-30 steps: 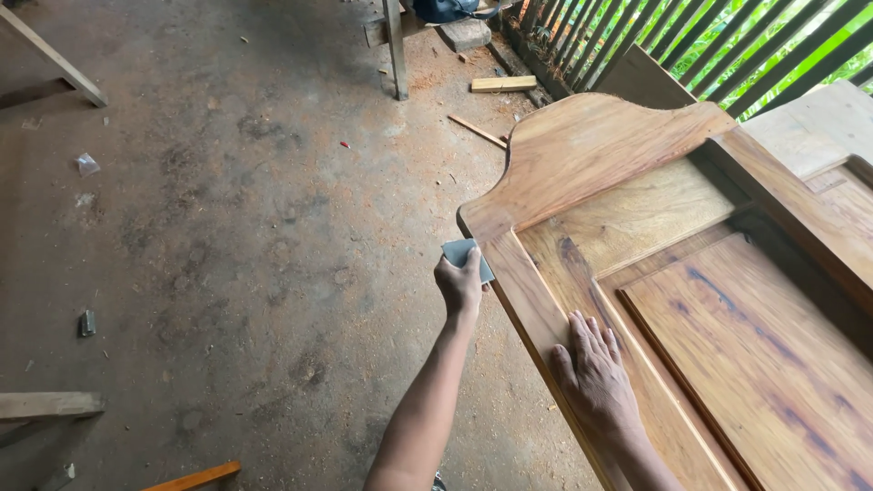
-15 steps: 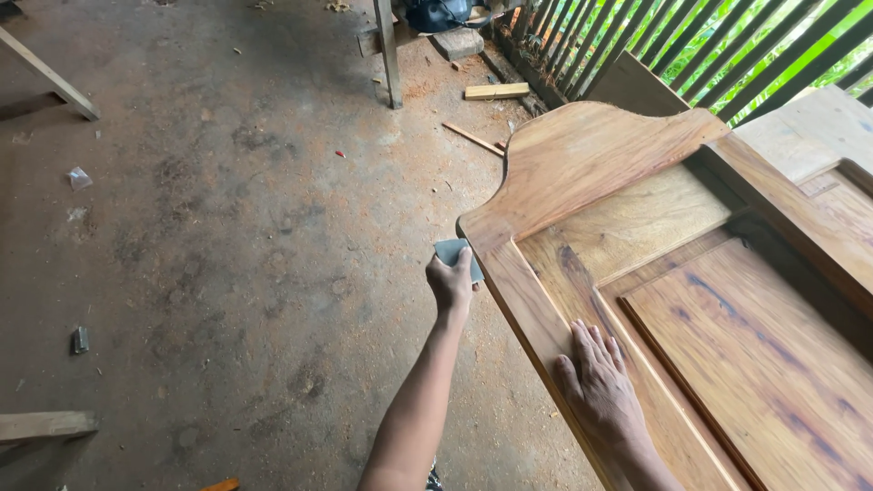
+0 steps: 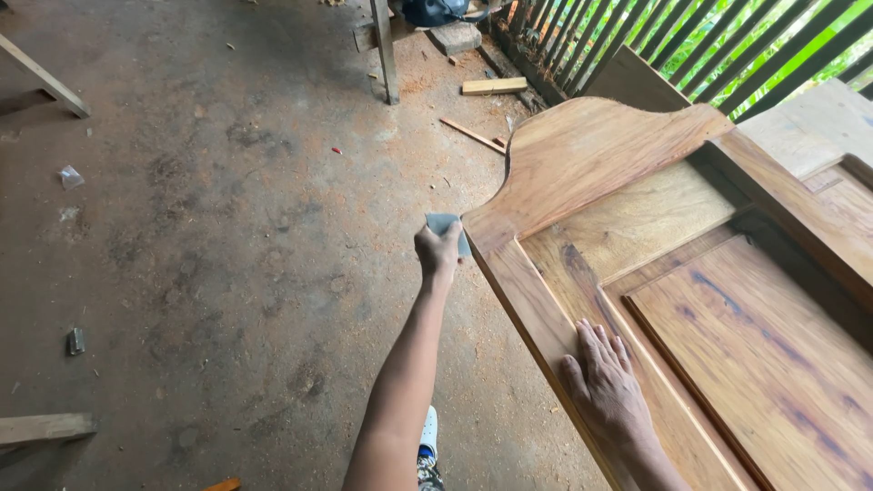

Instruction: Sanding the edges and flat surfaces of a wooden door frame using a sanding block.

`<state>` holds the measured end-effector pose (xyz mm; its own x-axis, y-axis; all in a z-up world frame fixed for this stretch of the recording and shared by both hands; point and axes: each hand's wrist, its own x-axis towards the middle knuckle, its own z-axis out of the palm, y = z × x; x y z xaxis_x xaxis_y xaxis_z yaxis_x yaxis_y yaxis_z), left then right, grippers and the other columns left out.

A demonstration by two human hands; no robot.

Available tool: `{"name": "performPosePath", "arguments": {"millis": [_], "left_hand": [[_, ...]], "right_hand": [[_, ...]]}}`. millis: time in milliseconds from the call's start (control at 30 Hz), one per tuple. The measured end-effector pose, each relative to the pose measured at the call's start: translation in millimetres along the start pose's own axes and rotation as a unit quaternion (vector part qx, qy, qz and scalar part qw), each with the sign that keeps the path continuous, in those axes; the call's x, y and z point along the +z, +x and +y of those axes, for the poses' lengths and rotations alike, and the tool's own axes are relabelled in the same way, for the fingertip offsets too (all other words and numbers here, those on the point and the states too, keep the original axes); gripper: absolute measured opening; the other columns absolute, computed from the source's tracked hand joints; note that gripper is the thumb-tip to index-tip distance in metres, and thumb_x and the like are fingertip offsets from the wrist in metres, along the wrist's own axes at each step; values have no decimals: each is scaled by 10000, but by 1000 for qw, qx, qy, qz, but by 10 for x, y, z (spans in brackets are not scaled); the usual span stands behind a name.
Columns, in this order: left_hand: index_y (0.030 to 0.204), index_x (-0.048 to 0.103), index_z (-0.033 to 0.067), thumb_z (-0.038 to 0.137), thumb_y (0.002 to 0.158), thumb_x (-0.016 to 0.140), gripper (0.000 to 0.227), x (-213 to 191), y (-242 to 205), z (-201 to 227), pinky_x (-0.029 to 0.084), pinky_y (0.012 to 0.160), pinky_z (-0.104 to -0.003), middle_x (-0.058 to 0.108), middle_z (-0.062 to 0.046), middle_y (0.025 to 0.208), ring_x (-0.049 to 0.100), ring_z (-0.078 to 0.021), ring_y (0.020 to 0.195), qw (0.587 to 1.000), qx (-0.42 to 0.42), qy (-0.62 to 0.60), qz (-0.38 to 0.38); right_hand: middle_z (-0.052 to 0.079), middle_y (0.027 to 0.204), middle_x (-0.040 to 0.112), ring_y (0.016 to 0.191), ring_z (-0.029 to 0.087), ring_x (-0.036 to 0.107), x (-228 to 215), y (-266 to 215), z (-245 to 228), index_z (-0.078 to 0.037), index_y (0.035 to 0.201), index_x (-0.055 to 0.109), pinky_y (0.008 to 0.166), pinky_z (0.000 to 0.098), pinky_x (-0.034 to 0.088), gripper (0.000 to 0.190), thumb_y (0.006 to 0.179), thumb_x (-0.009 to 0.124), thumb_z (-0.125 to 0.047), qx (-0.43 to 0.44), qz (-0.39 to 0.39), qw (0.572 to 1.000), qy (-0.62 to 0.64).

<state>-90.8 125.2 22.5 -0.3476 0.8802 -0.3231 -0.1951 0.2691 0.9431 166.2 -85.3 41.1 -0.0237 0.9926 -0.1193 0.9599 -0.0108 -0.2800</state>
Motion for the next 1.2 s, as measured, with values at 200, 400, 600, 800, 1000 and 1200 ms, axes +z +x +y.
{"name": "performPosePath", "arguments": {"millis": [200, 400, 600, 800, 1000, 1200], "left_hand": [[1025, 632, -56, 60, 929, 686, 160, -20, 97, 15, 494, 299, -227, 668, -157, 824, 593, -171, 459, 1000, 6, 1, -3], [1026, 613, -95, 52, 917, 682, 195, -16, 113, 41, 495, 282, -230, 665, -193, 813, 595, -191, 429, 1000, -1, -3, -4], [1056, 616, -96, 48, 947, 645, 184, 26, 16, -54, 551, 319, -198, 672, -188, 841, 630, -186, 459, 1000, 22, 11, 15], [1091, 633, -92, 112, 971, 665, 239, 103, -122, -107, 572, 346, -194, 694, -186, 829, 655, -184, 468, 999, 7, 18, 31], [1140, 588, -115, 125, 932, 689, 333, 100, 218, -118, 612, 414, -253, 668, -236, 954, 683, -255, 604, 997, -2, -72, 36], [1130, 607, -92, 129, 905, 712, 332, 68, -390, -302, 656, 549, -315, 691, -219, 973, 702, -284, 727, 988, -51, -142, 25]], "right_hand": [[101, 1652, 267, 1560, 336, 136, -23, -1, -48, -156, 1562, 298, 1262, 470, 148, 775, 959, 247, -641, 24, -12, 1000, 7], [99, 1638, 306, 1561, 284, 167, 8, 1, -13, -123, 1551, 316, 1268, 435, 134, 778, 969, 242, -633, 2, 8, 1000, 7], [95, 1650, 279, 1561, 334, 148, 23, 28, -11, -167, 1563, 304, 1257, 475, 164, 792, 945, 247, -660, 24, -4, 1000, 6], [104, 1651, 270, 1559, 328, 140, -46, -4, -58, -144, 1562, 296, 1265, 463, 131, 761, 969, 258, -619, 21, -6, 1000, 10], [106, 1638, 299, 1560, 285, 159, -44, 18, -36, -109, 1550, 311, 1273, 439, 104, 752, 985, 256, -602, -11, 11, 1000, 9], [116, 1644, 278, 1561, 288, 145, -121, -38, -95, -103, 1550, 308, 1269, 438, 97, 776, 979, 244, -626, -1, -3, 1000, 28]]}}
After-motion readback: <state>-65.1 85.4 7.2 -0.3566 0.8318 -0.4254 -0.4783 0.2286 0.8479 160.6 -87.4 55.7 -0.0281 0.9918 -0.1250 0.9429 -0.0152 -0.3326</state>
